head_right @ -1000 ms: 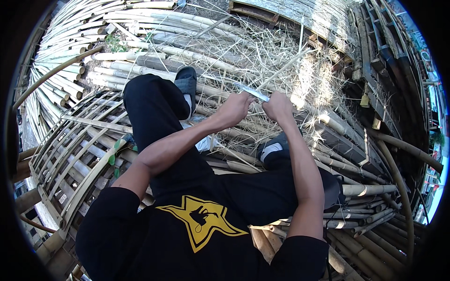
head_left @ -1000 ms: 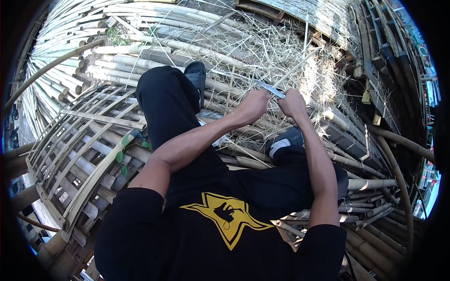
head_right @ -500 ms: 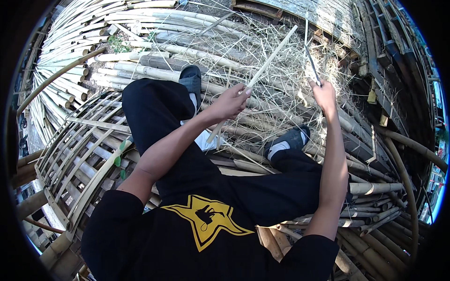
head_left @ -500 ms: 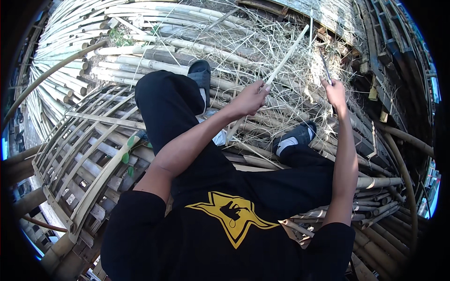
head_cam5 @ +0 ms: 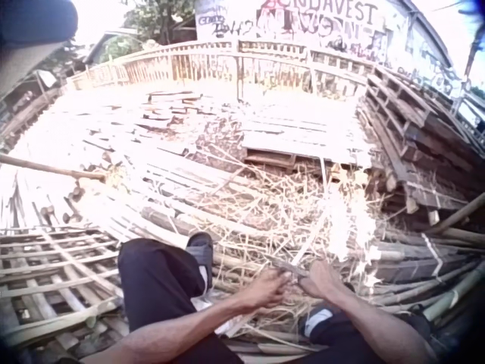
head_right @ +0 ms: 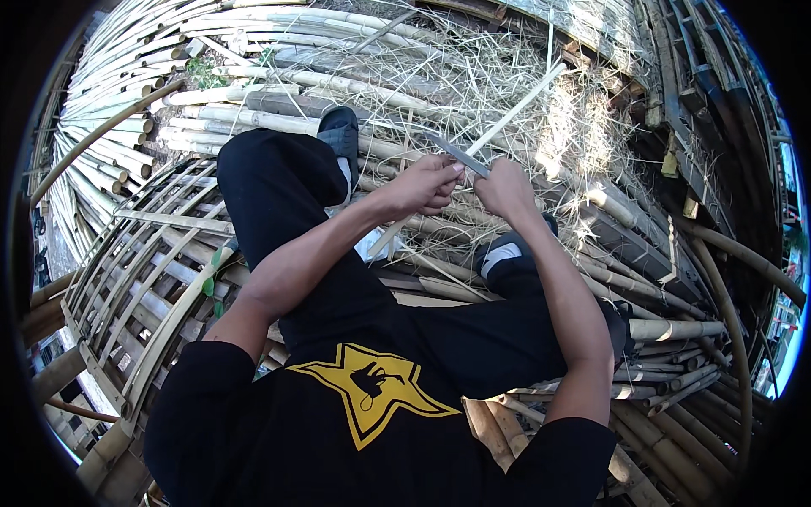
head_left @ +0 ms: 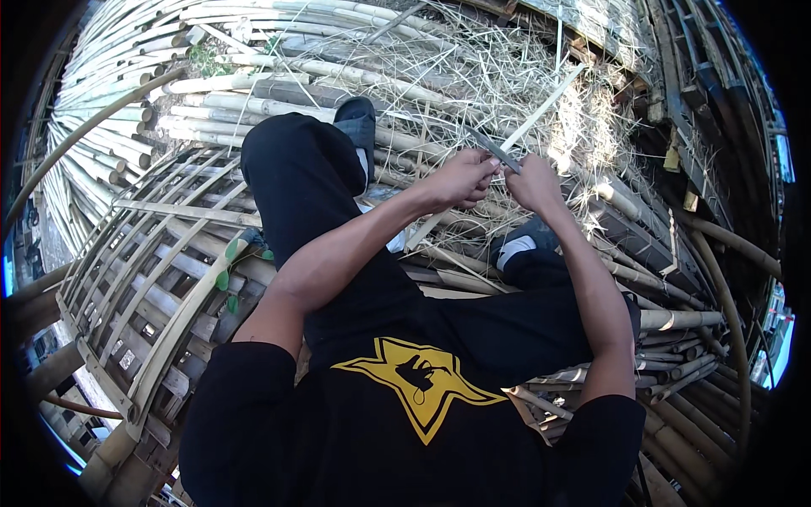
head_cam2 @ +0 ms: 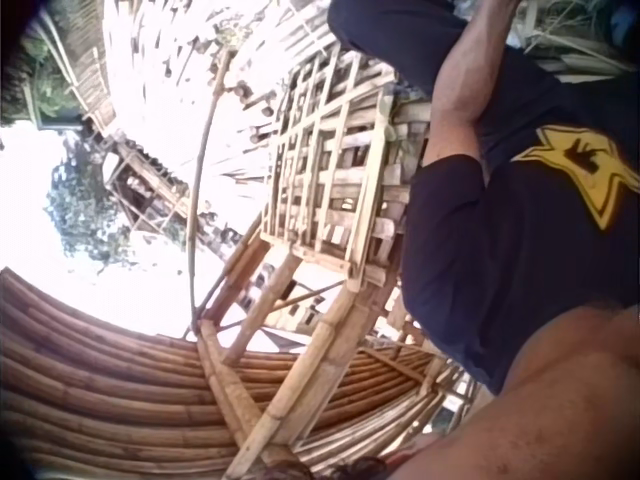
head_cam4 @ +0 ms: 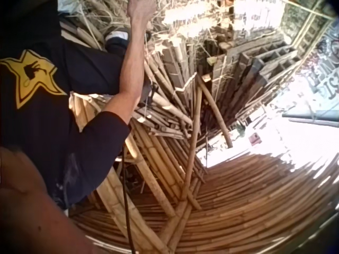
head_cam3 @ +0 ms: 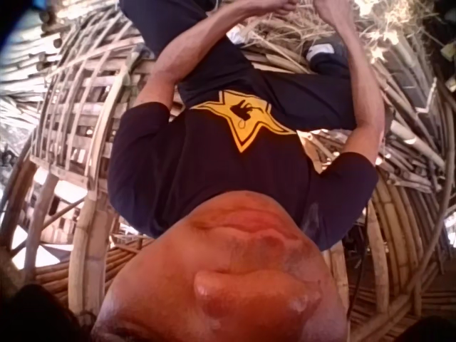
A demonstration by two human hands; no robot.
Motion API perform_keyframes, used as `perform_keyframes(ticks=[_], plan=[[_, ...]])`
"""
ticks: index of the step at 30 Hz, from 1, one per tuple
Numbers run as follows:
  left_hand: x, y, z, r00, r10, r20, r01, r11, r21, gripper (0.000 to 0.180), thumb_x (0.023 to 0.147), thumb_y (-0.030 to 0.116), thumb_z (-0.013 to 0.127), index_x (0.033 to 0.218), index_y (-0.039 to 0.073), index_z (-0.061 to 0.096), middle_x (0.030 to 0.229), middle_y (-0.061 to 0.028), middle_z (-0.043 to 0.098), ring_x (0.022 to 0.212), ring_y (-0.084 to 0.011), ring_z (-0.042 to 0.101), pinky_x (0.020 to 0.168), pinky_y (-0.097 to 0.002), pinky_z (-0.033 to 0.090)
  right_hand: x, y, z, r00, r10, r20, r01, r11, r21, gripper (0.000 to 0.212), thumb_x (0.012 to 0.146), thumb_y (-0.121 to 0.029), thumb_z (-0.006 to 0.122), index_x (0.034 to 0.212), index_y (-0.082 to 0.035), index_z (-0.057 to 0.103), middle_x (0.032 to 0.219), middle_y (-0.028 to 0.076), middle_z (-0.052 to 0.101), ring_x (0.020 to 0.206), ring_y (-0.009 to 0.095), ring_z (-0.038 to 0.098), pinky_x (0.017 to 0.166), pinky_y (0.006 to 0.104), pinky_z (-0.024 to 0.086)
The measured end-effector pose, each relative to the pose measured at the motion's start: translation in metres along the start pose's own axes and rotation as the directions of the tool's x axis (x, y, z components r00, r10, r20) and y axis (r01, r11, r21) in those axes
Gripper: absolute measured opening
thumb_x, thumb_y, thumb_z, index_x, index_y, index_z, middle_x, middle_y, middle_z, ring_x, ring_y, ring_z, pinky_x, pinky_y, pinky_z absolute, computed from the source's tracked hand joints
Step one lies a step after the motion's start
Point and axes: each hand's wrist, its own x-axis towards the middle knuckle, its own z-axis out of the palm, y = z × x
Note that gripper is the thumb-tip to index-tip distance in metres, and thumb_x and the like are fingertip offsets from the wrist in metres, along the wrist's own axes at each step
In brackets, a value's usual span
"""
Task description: The person scrapes a long bamboo strip with a knife to remove thin shavings and smooth the surface while sitting in an outdoor area surrounded by bamboo poles.
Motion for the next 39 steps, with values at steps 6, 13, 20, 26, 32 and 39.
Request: perform_keyframes(ticks=[6,13,20,26,32,39], plan=[[-0.026,-0.005,-0.007,0.992,-0.070,0.105,0.078,0.994,-0.075,0.020,0.101,0.025,0.036,0.094,0.007,0.043,0.057,0.0065,0.027,0.039,-0.0026,0.019,0.034,-0.0192,0.014,0.065,0.121,-0.028,0.925,0.225,-0.306,-0.210,0.974,0.083,0.037,0.071,-0.024,0.052,0.079,0.010,0.065,0.080,0.031,0.062,0.081,0.042,0.064,0.077,0.0439,0.048],[-0.013,0.014,-0.003,1.000,0.021,-0.017,-0.024,0.983,-0.184,0.029,0.102,0.030,0.030,0.093,0.006,0.044,0.056,0.0057,0.027,0.039,-0.0029,0.017,0.032,-0.0193,0.016,0.036,0.061,-0.036,0.972,0.123,-0.202,-0.104,0.989,0.104,0.044,0.080,-0.036,0.056,0.076,0.007,0.063,0.071,0.029,0.061,0.073,0.041,0.063,0.069,0.0446,0.048],[-0.005,0.009,0.001,0.999,-0.017,-0.037,0.011,0.989,-0.148,0.026,0.101,0.031,0.034,0.088,0.010,0.043,0.053,0.0067,0.027,0.037,-0.0030,0.018,0.031,-0.0196,0.015,-0.006,-0.010,-0.017,0.999,-0.041,0.036,0.041,0.999,-0.026,0.035,0.079,-0.025,0.057,0.075,0.009,0.063,0.075,0.030,0.061,0.077,0.042,0.063,0.073,0.0463,0.050],[-0.011,0.004,0.005,0.999,-0.036,-0.036,0.033,0.995,-0.092,0.024,0.101,0.028,0.034,0.086,0.010,0.041,0.053,0.0070,0.026,0.037,-0.0031,0.018,0.030,-0.0201,0.014,-0.005,-0.003,-0.016,0.998,-0.064,-0.010,0.063,0.992,-0.113,0.028,0.074,-0.019,0.056,0.078,0.008,0.062,0.078,0.030,0.062,0.080,0.042,0.063,0.076,0.0456,0.050],[-0.033,-0.003,0.005,0.991,-0.115,0.068,0.123,0.983,-0.135,0.029,0.101,0.033,0.034,0.086,0.010,0.042,0.051,0.0075,0.023,0.036,-0.0027,0.016,0.030,-0.0199,0.013,0.060,0.111,-0.042,0.944,0.258,-0.205,-0.263,0.965,0.004,0.041,0.071,-0.025,0.052,0.089,0.009,0.065,0.090,0.031,0.063,0.087,0.044,0.062,0.081,0.0450,0.049],[-0.015,0.006,-0.002,1.000,0.005,-0.014,-0.005,1.000,0.006,0.031,0.102,0.034,0.031,0.093,0.007,0.044,0.057,0.0066,0.027,0.040,-0.0023,0.019,0.034,-0.0197,0.016,0.037,0.085,-0.077,0.972,0.163,-0.169,-0.160,0.987,0.033,0.041,0.076,-0.028,0.054,0.080,0.012,0.063,0.082,0.033,0.061,0.086,0.044,0.062,0.078,0.0460,0.049]])
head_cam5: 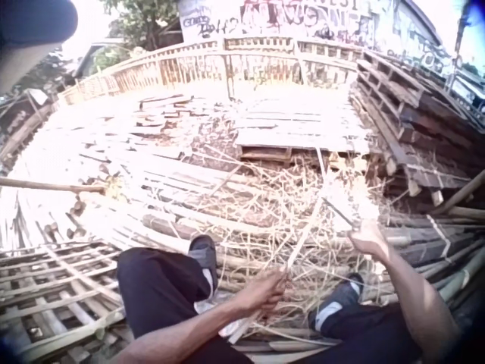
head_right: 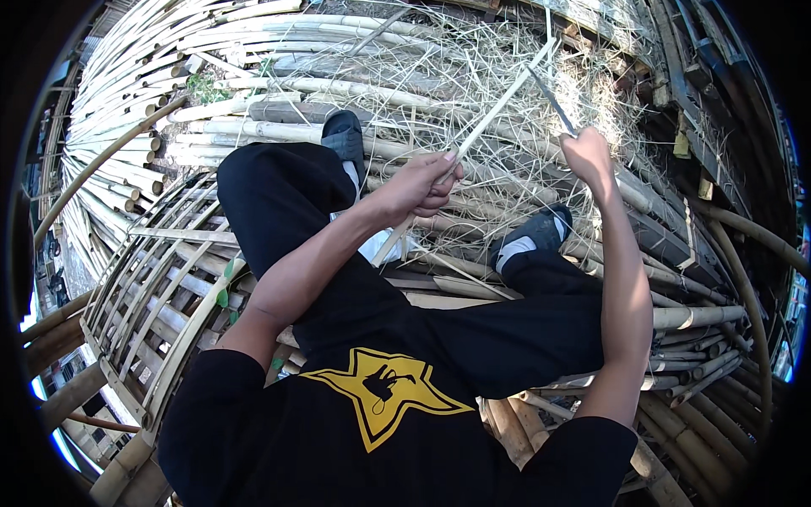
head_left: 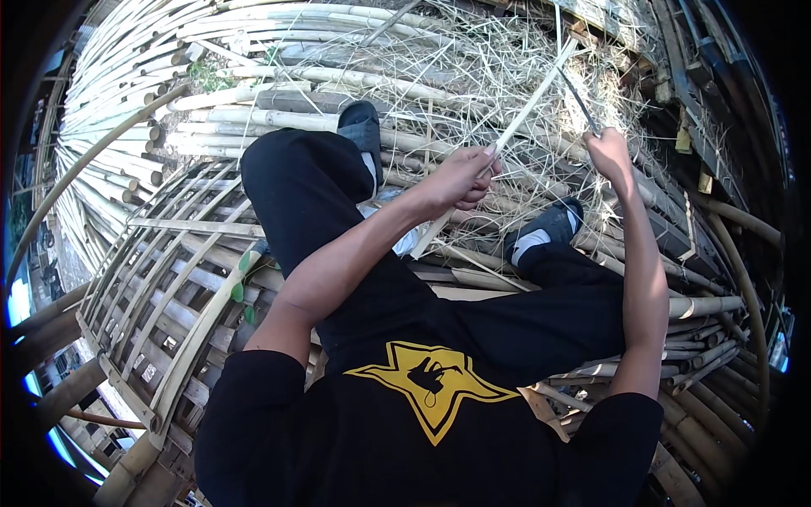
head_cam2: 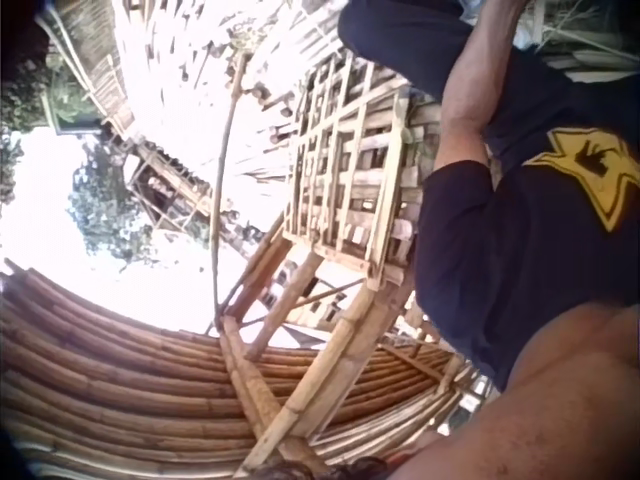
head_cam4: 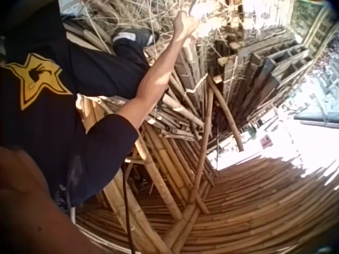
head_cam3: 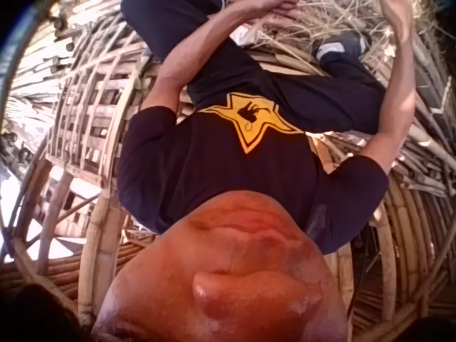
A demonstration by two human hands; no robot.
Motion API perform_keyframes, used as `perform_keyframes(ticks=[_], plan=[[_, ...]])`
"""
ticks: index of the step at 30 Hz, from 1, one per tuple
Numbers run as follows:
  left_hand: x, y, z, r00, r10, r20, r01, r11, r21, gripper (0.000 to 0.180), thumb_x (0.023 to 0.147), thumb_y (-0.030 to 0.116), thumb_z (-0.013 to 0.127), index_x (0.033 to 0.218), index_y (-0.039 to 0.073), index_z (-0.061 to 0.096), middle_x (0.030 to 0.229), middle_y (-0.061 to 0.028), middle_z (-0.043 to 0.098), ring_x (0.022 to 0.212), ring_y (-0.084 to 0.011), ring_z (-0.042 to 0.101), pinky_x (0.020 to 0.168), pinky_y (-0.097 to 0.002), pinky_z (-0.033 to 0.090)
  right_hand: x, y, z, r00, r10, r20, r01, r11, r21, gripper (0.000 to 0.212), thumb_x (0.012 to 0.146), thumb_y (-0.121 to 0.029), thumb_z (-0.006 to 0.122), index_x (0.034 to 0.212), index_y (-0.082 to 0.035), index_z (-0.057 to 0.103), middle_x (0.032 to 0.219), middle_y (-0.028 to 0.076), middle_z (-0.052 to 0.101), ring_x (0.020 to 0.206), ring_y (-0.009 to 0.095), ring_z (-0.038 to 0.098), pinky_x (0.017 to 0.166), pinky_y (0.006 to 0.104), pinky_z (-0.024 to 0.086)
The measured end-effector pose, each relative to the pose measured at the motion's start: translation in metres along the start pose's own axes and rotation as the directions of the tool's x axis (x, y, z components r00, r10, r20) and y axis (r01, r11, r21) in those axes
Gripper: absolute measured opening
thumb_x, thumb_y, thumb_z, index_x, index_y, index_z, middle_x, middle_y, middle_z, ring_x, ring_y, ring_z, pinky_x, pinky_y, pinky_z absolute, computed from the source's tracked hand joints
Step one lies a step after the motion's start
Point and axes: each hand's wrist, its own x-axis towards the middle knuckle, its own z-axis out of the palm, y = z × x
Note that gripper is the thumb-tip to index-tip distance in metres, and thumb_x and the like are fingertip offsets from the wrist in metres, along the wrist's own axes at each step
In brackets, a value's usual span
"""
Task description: The person scrapes a long bamboo strip with a knife to remove thin shavings and smooth the surface while sitting in an outdoor area surrounded by bamboo poles.
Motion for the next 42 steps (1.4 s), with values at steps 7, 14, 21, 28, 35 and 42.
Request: perform_keyframes(ticks=[7,14,21,28,35,42], plan=[[0.008,-0.005,0.009,0.998,0.037,-0.057,-0.031,0.995,0.099,0.025,0.102,0.029,0.033,0.095,0.007,0.043,0.059,0.0063,0.027,0.040,-0.0029,0.021,0.035,-0.0202,0.016,-0.070,-0.077,0.050,0.953,-0.204,0.225,0.222,0.973,-0.056,0.033,0.077,-0.022,0.055,0.081,0.010,0.062,0.078,0.032,0.061,0.080,0.043,0.063,0.076,0.0474,0.050],[0.003,-0.009,0.006,1.000,-0.005,-0.025,0.008,0.995,0.097,0.024,0.102,0.029,0.035,0.095,0.008,0.043,0.059,0.0061,0.026,0.041,-0.0032,0.021,0.035,-0.0209,0.015,-0.069,-0.077,0.053,0.945,-0.250,0.211,0.268,0.962,-0.061,0.031,0.072,-0.019,0.057,0.075,0.011,0.062,0.078,0.032,0.061,0.078,0.044,0.063,0.075,0.0469,0.051],[-0.013,-0.005,0.005,0.998,-0.068,-0.017,0.069,0.993,0.091,0.024,0.101,0.030,0.036,0.087,0.011,0.040,0.057,0.0070,0.025,0.039,-0.0027,0.020,0.034,-0.0206,0.013,0.001,-0.020,0.049,0.999,0.025,-0.033,-0.027,0.998,-0.062,0.037,0.072,-0.026,0.053,0.085,0.007,0.065,0.085,0.027,0.065,0.085,0.042,0.063,0.078,0.0454,0.050],[-0.011,-0.001,-0.006,0.999,0.044,-0.006,-0.043,0.994,0.096,0.025,0.101,0.031,0.037,0.090,0.009,0.042,0.056,0.0068,0.027,0.039,-0.0021,0.019,0.033,-0.0198,0.015,0.054,0.088,0.012,0.965,0.158,-0.209,-0.178,0.980,-0.083,0.047,0.073,-0.030,0.052,0.094,0.010,0.064,0.098,0.034,0.060,0.098,0.041,0.060,0.084,0.0441,0.047],[0.011,0.001,0.001,0.976,0.134,-0.174,-0.073,0.945,0.319,0.025,0.101,0.028,0.039,0.108,0.006,0.047,0.058,0.0045,0.037,0.041,-0.0030,0.026,0.037,-0.0199,0.022,-0.021,-0.035,0.033,0.980,-0.199,0.030,0.167,0.887,0.430,0.050,0.086,-0.047,0.057,0.081,0.002,0.058,0.058,0.008,0.051,0.055,0.018,0.048,0.054,0.0345,0.038],[0.029,-0.010,-0.013,0.868,0.476,-0.143,-0.230,0.639,0.734,0.031,0.098,0.030,0.046,0.095,0.002,0.060,0.060,0.0020,0.047,0.049,-0.0054,0.041,0.045,-0.0236,0.032,-0.064,-0.061,0.036,0.849,-0.524,0.074,0.508,0.846,0.162,0.033,0.096,-0.037,0.042,0.097,-0.005,0.049,0.067,0.022,0.055,0.065,0.042,0.054,0.059,0.0481,0.040]])
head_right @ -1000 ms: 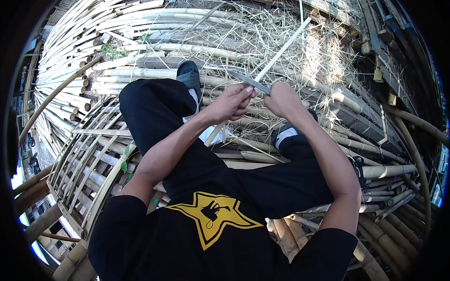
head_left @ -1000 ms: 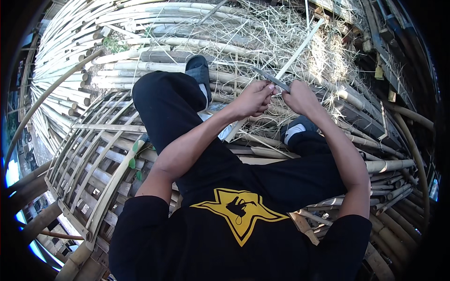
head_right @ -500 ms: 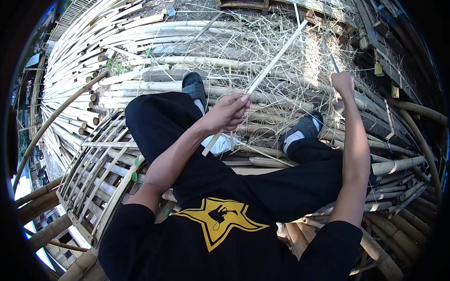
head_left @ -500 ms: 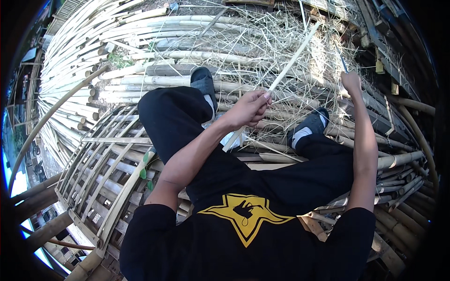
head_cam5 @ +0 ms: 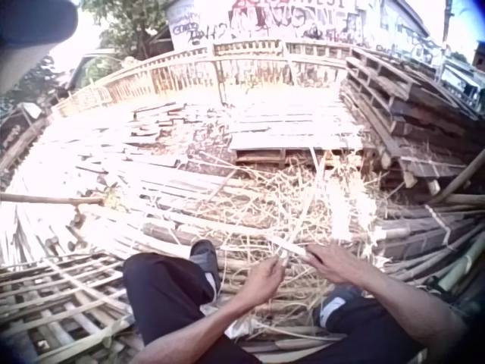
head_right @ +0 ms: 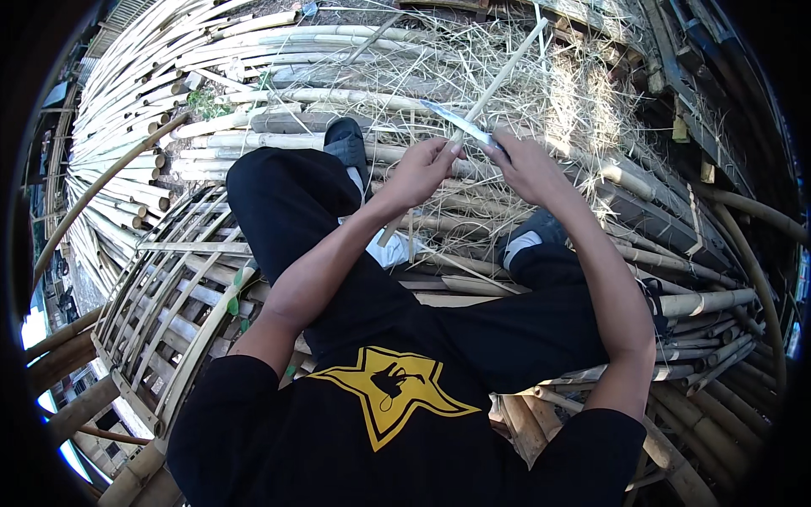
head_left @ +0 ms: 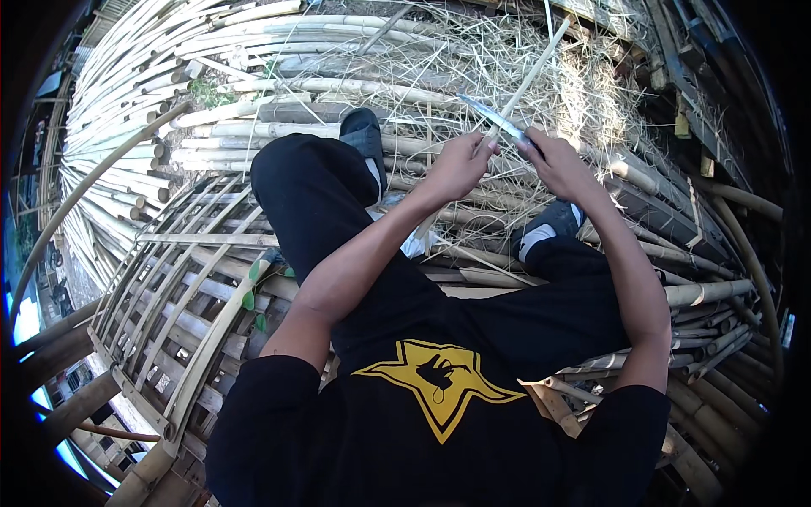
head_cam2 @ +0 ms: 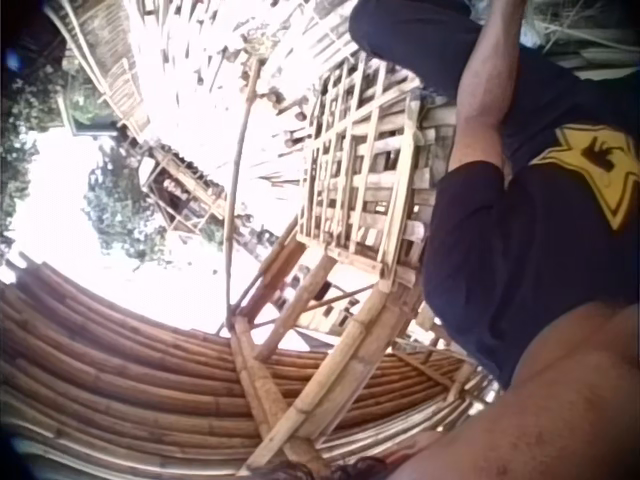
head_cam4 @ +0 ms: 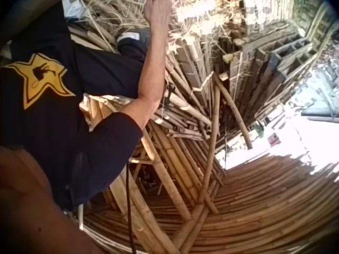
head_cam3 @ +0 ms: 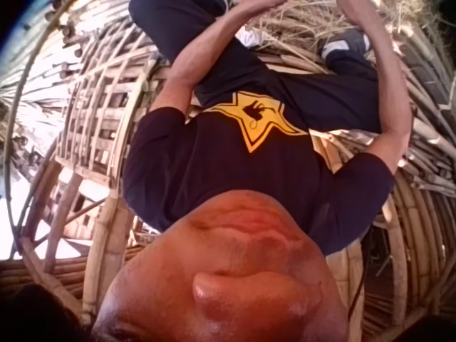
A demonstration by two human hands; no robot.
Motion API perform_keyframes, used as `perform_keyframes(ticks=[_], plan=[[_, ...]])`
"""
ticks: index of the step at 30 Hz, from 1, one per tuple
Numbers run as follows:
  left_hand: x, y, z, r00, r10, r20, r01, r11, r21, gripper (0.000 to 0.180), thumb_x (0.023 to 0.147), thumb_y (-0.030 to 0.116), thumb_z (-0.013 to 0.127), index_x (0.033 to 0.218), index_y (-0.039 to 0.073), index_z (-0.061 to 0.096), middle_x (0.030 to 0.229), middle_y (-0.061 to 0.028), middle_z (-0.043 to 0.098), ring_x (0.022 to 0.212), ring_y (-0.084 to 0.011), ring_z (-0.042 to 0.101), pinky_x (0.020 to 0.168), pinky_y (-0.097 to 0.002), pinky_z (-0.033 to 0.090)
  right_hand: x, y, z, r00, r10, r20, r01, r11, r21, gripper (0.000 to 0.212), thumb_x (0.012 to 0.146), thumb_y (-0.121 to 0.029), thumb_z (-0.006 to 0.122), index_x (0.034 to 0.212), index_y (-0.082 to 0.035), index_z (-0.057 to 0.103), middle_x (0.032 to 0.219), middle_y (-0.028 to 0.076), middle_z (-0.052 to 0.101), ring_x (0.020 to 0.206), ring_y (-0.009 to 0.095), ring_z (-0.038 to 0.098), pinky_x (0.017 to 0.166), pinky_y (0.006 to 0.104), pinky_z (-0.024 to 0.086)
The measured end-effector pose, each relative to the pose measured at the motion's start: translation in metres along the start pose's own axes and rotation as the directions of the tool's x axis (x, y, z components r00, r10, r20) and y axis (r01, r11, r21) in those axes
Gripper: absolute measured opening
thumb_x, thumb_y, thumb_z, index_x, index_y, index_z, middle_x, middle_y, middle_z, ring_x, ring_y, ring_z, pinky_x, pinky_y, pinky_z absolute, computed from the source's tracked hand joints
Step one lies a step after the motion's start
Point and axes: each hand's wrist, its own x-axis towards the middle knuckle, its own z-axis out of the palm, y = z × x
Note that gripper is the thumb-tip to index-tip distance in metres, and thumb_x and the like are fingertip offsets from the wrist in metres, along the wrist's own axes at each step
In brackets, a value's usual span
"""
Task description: The person scrapes a long bamboo strip with a knife to remove thin shavings and smooth the surface while sitting in an outdoor area surrounded by bamboo poles.
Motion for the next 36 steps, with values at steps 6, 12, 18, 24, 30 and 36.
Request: perform_keyframes(ticks=[6,12,18,24,30,36], plan=[[-0.003,0.017,0.007,0.983,0.093,-0.159,-0.069,0.986,0.154,0.023,0.089,0.020,0.056,0.096,0.001,0.066,0.059,-0.0148,0.057,0.049,-0.0155,0.049,0.050,-0.0318,0.040,-0.005,-0.020,-0.005,0.997,-0.036,0.069,0.041,0.996,-0.083,0.030,0.098,-0.036,0.036,0.100,-0.008,0.047,0.071,0.023,0.056,0.069,0.044,0.055,0.061,0.0514,0.041],[-0.005,0.013,0.010,0.949,0.180,-0.260,-0.124,0.968,0.217,0.021,0.088,0.017,0.057,0.097,-0.001,0.065,0.061,-0.0197,0.057,0.048,-0.0251,0.052,0.051,-0.0365,0.041,0.003,-0.024,-0.004,0.995,-0.024,0.102,0.038,0.989,-0.145,0.042,0.097,-0.037,0.037,0.089,0.000,0.054,0.072,0.024,0.056,0.075,0.045,0.055,0.067,0.0514,0.042],[-0.009,0.016,0.006,0.948,0.146,-0.282,-0.072,0.964,0.255,0.020,0.088,0.011,0.052,0.082,-0.007,0.059,0.068,-0.0279,0.057,0.066,-0.0434,0.058,0.061,-0.0480,0.044,0.013,-0.014,0.006,0.997,-0.074,0.037,0.079,0.984,-0.158,0.048,0.097,-0.040,0.034,0.085,0.000,0.058,0.076,0.024,0.058,0.075,0.043,0.057,0.071,0.0516,0.044],[-0.017,0.006,0.005,0.976,0.102,-0.191,-0.008,0.897,0.442,0.022,0.089,0.014,0.051,0.081,-0.005,0.057,0.069,-0.0271,0.057,0.069,-0.0451,0.057,0.063,-0.0508,0.044,0.028,0.040,-0.016,0.938,0.321,-0.132,-0.338,0.931,-0.138,0.049,0.095,-0.040,0.030,0.089,-0.002,0.060,0.077,0.025,0.062,0.076,0.040,0.061,0.071,0.0500,0.046],[-0.007,0.005,0.002,0.940,0.181,-0.288,-0.032,0.890,0.454,0.023,0.089,0.017,0.054,0.082,-0.005,0.058,0.066,-0.0251,0.057,0.067,-0.0436,0.058,0.061,-0.0498,0.043,0.015,0.012,-0.035,0.961,0.267,-0.066,-0.269,0.963,-0.020,0.052,0.096,-0.044,0.035,0.082,0.001,0.057,0.070,0.021,0.059,0.065,0.034,0.057,0.063,0.0453,0.042],[0.000,0.014,0.010,0.940,0.183,-0.288,-0.005,0.852,0.524,0.022,0.084,0.013,0.054,0.074,-0.006,0.060,0.069,-0.0265,0.059,0.067,-0.0434,0.059,0.063,-0.0507,0.046,0.008,-0.008,0.028,0.997,0.005,0.081,-0.010,0.998,0.059,0.046,0.097,-0.038,0.037,0.081,0.002,0.055,0.070,0.023,0.056,0.070,0.042,0.055,0.066,0.0483,0.041]])
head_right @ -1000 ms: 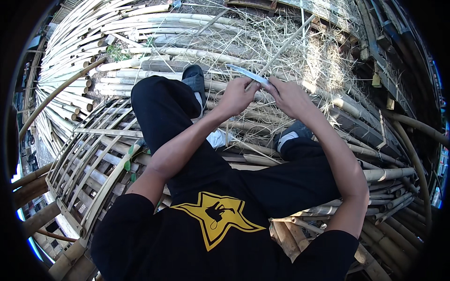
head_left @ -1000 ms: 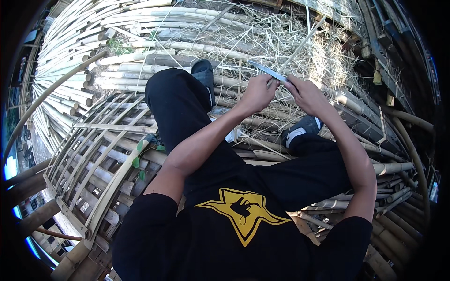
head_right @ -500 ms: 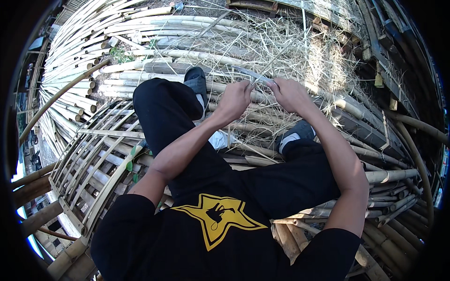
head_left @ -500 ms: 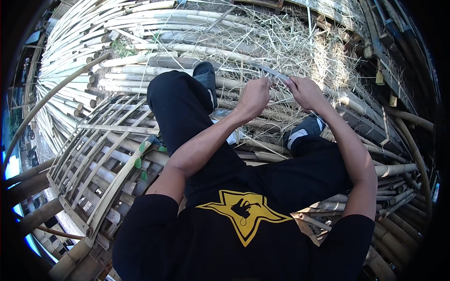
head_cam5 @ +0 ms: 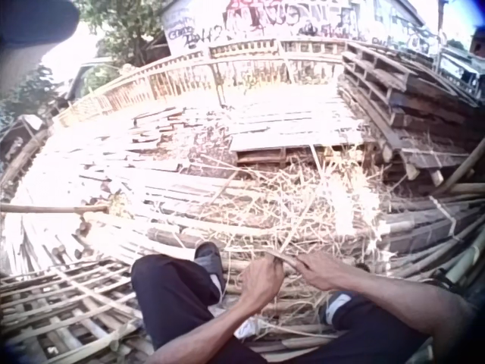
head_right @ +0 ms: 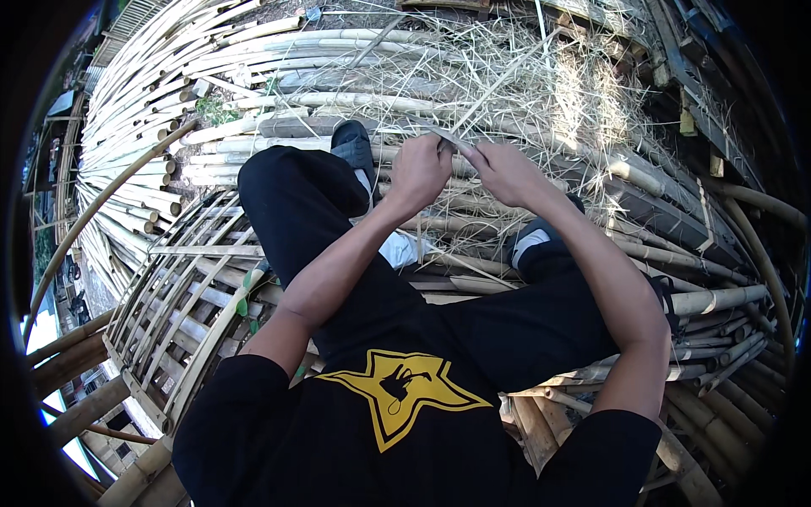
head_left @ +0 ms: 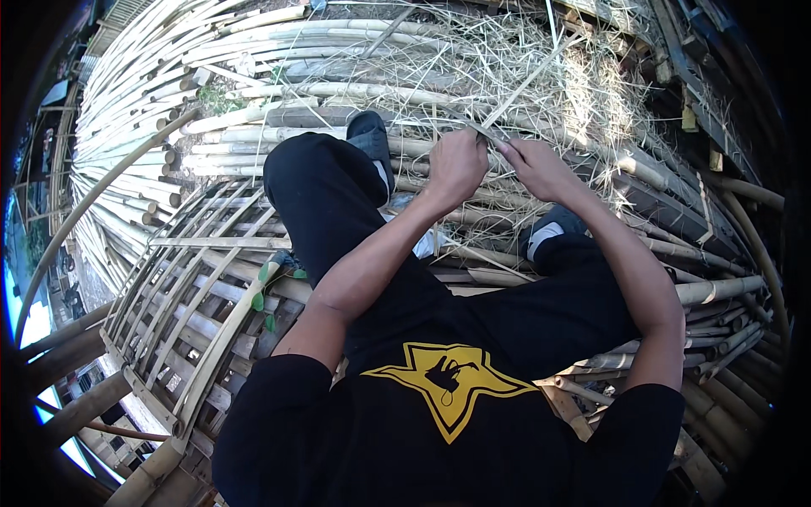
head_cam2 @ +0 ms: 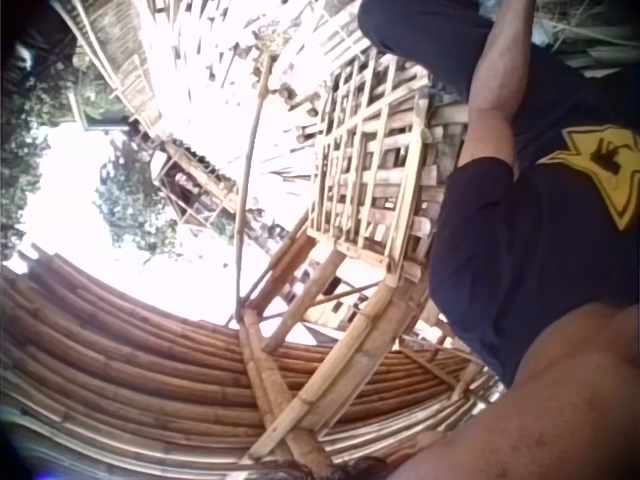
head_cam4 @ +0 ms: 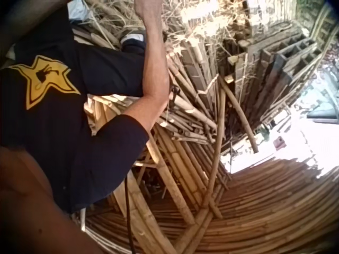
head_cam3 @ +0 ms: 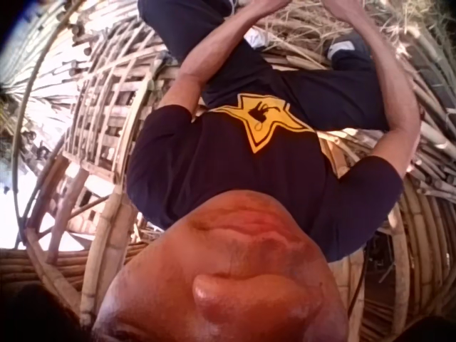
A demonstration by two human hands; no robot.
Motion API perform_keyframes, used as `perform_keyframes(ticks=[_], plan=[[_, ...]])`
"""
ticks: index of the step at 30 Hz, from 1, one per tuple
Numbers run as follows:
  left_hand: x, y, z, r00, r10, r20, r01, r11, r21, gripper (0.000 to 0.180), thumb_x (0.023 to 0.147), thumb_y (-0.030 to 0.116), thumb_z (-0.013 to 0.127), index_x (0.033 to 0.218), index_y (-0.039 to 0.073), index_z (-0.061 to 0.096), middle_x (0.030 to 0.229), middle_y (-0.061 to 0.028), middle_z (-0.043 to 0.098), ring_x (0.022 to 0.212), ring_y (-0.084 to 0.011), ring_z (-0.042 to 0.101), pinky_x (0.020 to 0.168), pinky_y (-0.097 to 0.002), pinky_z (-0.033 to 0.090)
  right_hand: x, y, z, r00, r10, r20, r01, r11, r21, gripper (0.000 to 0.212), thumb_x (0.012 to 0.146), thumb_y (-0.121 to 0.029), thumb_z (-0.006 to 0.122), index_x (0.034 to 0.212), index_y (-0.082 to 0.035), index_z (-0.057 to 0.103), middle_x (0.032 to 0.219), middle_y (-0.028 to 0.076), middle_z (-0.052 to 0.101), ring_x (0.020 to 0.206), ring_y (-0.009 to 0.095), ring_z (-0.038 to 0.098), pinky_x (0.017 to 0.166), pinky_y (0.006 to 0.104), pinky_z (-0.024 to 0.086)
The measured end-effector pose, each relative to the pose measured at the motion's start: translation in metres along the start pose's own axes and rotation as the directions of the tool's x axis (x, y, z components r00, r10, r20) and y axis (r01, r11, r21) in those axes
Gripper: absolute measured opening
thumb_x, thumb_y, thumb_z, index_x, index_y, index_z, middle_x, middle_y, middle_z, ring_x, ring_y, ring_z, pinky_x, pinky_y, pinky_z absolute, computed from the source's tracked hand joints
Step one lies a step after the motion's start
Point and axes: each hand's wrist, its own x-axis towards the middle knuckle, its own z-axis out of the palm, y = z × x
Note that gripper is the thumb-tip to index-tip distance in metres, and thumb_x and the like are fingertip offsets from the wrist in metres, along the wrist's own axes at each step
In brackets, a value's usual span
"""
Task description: The person scrapes a long bamboo strip with a knife to remove thin shavings and smooth the surface while sitting in an outdoor area surrounded by bamboo poles.
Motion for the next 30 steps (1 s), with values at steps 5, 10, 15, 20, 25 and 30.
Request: perform_keyframes(ticks=[5,10,15,20,25,30], plan=[[-0.001,-0.002,0.002,1.000,0.002,-0.013,-0.002,1.000,-0.023,0.021,0.083,0.013,0.054,0.074,-0.006,0.060,0.068,-0.0268,0.059,0.066,-0.0430,0.059,0.061,-0.0506,0.046,-0.001,-0.003,-0.004,0.998,-0.044,-0.037,0.043,0.999,-0.021,0.045,0.097,-0.037,0.037,0.081,0.001,0.055,0.071,0.023,0.057,0.071,0.043,0.054,0.066,0.0482,0.041],[-0.001,-0.003,0.002,1.000,-0.002,-0.002,0.002,1.000,0.013,0.027,0.089,0.020,0.054,0.077,-0.004,0.060,0.068,-0.0249,0.059,0.067,-0.0429,0.059,0.062,-0.0506,0.045,-0.004,-0.006,-0.007,0.997,0.063,-0.053,-0.065,0.997,-0.038,0.048,0.097,-0.039,0.036,0.079,0.001,0.055,0.070,0.022,0.057,0.071,0.042,0.054,0.065,0.0482,0.041],[-0.002,-0.007,0.005,0.999,0.037,0.018,-0.037,0.999,-0.022,0.024,0.090,0.017,0.051,0.082,-0.004,0.058,0.067,-0.0266,0.058,0.066,-0.0437,0.058,0.060,-0.0518,0.044,-0.001,0.001,-0.001,0.996,-0.001,-0.092,-0.002,0.999,-0.032,0.049,0.097,-0.042,0.036,0.080,-0.001,0.056,0.071,0.022,0.058,0.071,0.043,0.055,0.064,0.0489,0.041],[-0.003,-0.013,0.006,0.996,0.031,0.082,-0.035,0.998,0.052,0.023,0.090,0.015,0.049,0.082,-0.005,0.056,0.066,-0.0272,0.057,0.065,-0.0442,0.057,0.060,-0.0522,0.043,0.004,0.011,-0.001,0.997,0.019,-0.076,-0.028,0.993,-0.115,0.048,0.096,-0.044,0.037,0.082,-0.003,0.058,0.073,0.022,0.060,0.072,0.042,0.056,0.065,0.0494,0.042],[0.000,-0.014,0.002,0.988,0.068,0.141,-0.071,0.997,0.016,0.018,0.088,0.009,0.047,0.084,-0.007,0.056,0.067,-0.0268,0.059,0.066,-0.0437,0.060,0.060,-0.0518,0.046,0.006,0.022,-0.005,0.977,-0.113,-0.183,0.054,0.953,-0.299,0.050,0.096,-0.043,0.036,0.083,-0.002,0.060,0.073,0.022,0.061,0.071,0.040,0.058,0.066,0.0485,0.044],[-0.013,-0.021,-0.019,0.989,0.066,0.132,-0.065,0.998,-0.010,0.021,0.089,0.012,0.049,0.080,-0.007,0.055,0.066,-0.0281,0.057,0.066,-0.0453,0.058,0.060,-0.0523,0.045,-0.001,0.109,-0.091,0.803,0.299,-0.516,-0.427,0.893,-0.146,0.050,0.096,-0.041,0.036,0.080,0.000,0.059,0.066,0.023,0.060,0.065,0.038,0.059,0.062,0.0467,0.044]])
